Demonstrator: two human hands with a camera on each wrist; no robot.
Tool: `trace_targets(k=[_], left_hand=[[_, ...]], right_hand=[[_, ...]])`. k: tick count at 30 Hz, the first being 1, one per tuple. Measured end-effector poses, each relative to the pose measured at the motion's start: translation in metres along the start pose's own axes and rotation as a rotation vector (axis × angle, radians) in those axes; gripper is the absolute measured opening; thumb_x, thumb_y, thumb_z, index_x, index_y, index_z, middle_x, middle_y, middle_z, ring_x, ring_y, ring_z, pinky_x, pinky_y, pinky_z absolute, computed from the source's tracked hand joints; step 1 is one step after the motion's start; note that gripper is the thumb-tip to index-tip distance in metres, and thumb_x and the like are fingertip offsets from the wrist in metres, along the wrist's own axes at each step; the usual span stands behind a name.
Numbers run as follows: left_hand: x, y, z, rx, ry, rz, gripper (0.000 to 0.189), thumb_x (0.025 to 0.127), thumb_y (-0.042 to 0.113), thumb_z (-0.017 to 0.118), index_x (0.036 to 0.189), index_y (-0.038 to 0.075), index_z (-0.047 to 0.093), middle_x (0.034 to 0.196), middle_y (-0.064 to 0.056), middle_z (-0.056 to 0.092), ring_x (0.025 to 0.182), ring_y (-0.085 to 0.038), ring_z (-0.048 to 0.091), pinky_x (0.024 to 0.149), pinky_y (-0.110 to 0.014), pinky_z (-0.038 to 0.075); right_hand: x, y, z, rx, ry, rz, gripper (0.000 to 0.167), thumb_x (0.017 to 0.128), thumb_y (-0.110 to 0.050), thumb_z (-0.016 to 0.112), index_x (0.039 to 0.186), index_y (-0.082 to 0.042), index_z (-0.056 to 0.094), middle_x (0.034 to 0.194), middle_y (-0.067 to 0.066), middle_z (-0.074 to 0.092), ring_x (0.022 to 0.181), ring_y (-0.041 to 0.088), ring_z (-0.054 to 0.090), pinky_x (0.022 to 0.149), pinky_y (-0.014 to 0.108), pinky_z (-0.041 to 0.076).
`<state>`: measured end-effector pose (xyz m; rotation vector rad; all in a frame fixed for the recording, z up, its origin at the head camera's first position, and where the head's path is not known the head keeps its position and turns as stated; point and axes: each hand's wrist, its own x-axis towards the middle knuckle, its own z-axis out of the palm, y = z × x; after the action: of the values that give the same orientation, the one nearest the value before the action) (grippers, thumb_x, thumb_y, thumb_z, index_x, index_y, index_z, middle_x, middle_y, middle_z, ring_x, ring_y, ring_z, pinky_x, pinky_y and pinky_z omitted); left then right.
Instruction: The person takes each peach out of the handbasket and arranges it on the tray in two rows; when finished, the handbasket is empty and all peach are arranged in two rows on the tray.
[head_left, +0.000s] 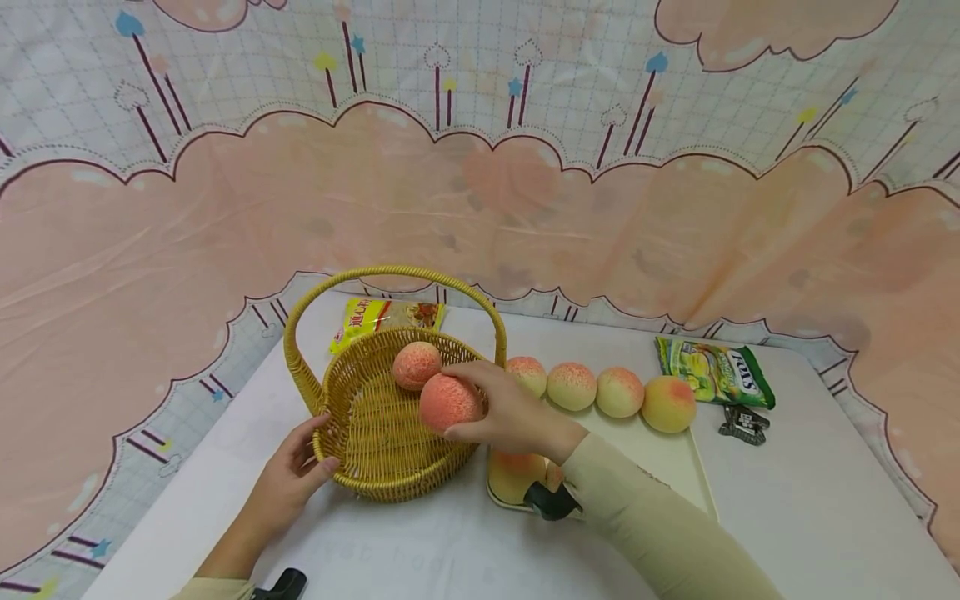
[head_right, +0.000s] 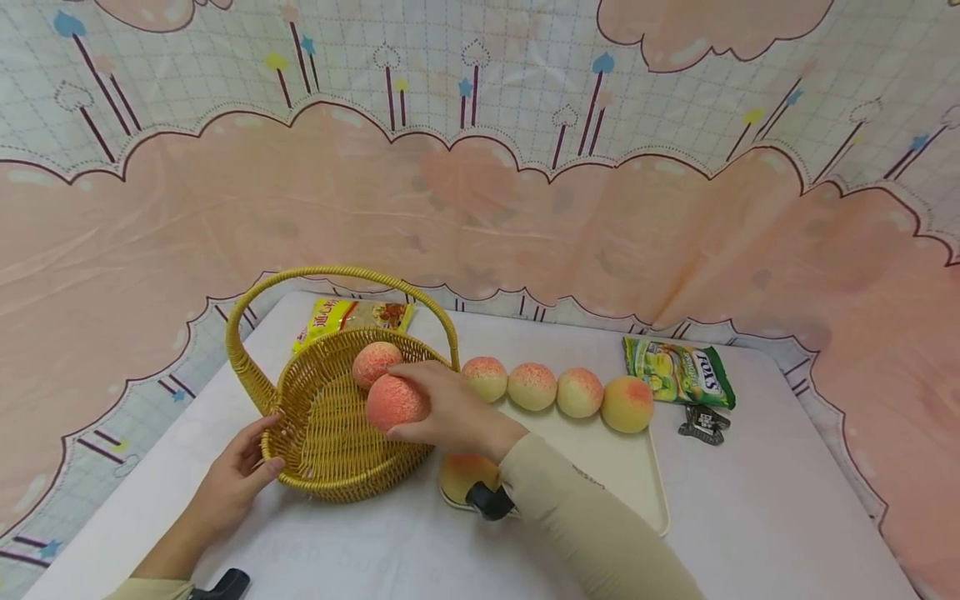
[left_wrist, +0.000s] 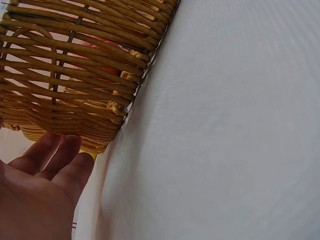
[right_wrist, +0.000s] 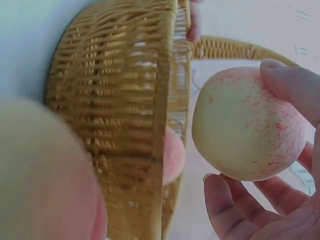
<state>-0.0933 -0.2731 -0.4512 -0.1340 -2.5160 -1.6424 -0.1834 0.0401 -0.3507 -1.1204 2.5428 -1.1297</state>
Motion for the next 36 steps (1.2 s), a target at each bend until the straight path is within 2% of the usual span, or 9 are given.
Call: trace_targets(k=[7,12,20,24,27,33,36], left_hand=[[-0.001,0.003,-0.001,-0.009,-0.015,-0.019,0.059,0.1,0.008,0.061,0.149,-0.005,0.031,0.151,-0.033,0.029,0.132,-0.051,0.038,0.09,-0.003,0.036],[0.0,0.005,-0.002,-0.001,-0.021,-0.033,0.06,0.1,0.009,0.061,0.149,-0.005,0.031,0.151,-0.033,0.029,0.133,-0.052,0.038,0.09,-0.003,0.036],[0.001,0.005,-0.004,0.002,-0.031,-0.061,0.062,0.1,0.011,0.062,0.151,-0.003,0.03,0.154,-0.031,0.026,0.136,-0.052,0.035,0.09,-0.002,0.034],[0.001,0.004,-0.005,0.004,-0.035,-0.064,0.062,0.1,0.011,0.062,0.15,-0.003,0.03,0.155,-0.032,0.025,0.137,-0.052,0.033,0.09,-0.002,0.034],[0.001,0.004,-0.005,0.001,-0.037,-0.07,0.062,0.1,0.011,0.062,0.151,-0.003,0.03,0.155,-0.032,0.025,0.136,-0.052,0.034,0.09,-0.003,0.035],[-0.001,0.004,-0.005,0.007,-0.042,-0.095,0.063,0.101,0.013,0.062,0.152,-0.001,0.029,0.155,-0.031,0.024,0.137,-0.052,0.033,0.09,-0.004,0.035],[0.0,0.005,-0.005,-0.009,-0.042,-0.088,0.062,0.101,0.012,0.062,0.152,-0.001,0.029,0.156,-0.031,0.024,0.137,-0.052,0.032,0.09,-0.003,0.035]], right_hand=[[-0.028,0.011,-0.019,0.083,0.057,0.039,0.07,0.082,-0.023,0.084,0.143,-0.011,0.052,0.136,0.005,0.054,0.111,0.019,0.056,0.086,0.04,0.055],[-0.051,0.024,-0.034,0.064,0.112,0.05,0.072,0.083,-0.026,0.085,0.144,-0.008,0.052,0.138,0.006,0.054,0.109,0.02,0.058,0.085,0.037,0.055],[-0.092,0.045,-0.053,0.023,0.214,0.088,0.068,0.082,-0.022,0.085,0.14,-0.006,0.053,0.131,0.007,0.059,0.101,0.02,0.061,0.081,0.036,0.057],[-0.115,0.052,-0.058,0.012,0.252,0.12,0.068,0.082,-0.021,0.085,0.139,-0.002,0.053,0.129,0.011,0.059,0.098,0.022,0.063,0.08,0.034,0.058],[-0.128,0.057,-0.06,0.003,0.278,0.154,0.069,0.082,-0.022,0.085,0.14,-0.004,0.052,0.129,0.011,0.058,0.097,0.023,0.063,0.079,0.033,0.058],[-0.146,0.066,-0.06,0.004,0.324,0.206,0.065,0.084,-0.022,0.084,0.138,-0.006,0.052,0.125,0.01,0.059,0.099,0.024,0.062,0.077,0.03,0.058],[-0.154,0.071,-0.06,-0.001,0.347,0.224,0.063,0.084,-0.021,0.083,0.136,-0.004,0.052,0.123,0.012,0.06,0.102,0.027,0.061,0.077,0.029,0.059]])
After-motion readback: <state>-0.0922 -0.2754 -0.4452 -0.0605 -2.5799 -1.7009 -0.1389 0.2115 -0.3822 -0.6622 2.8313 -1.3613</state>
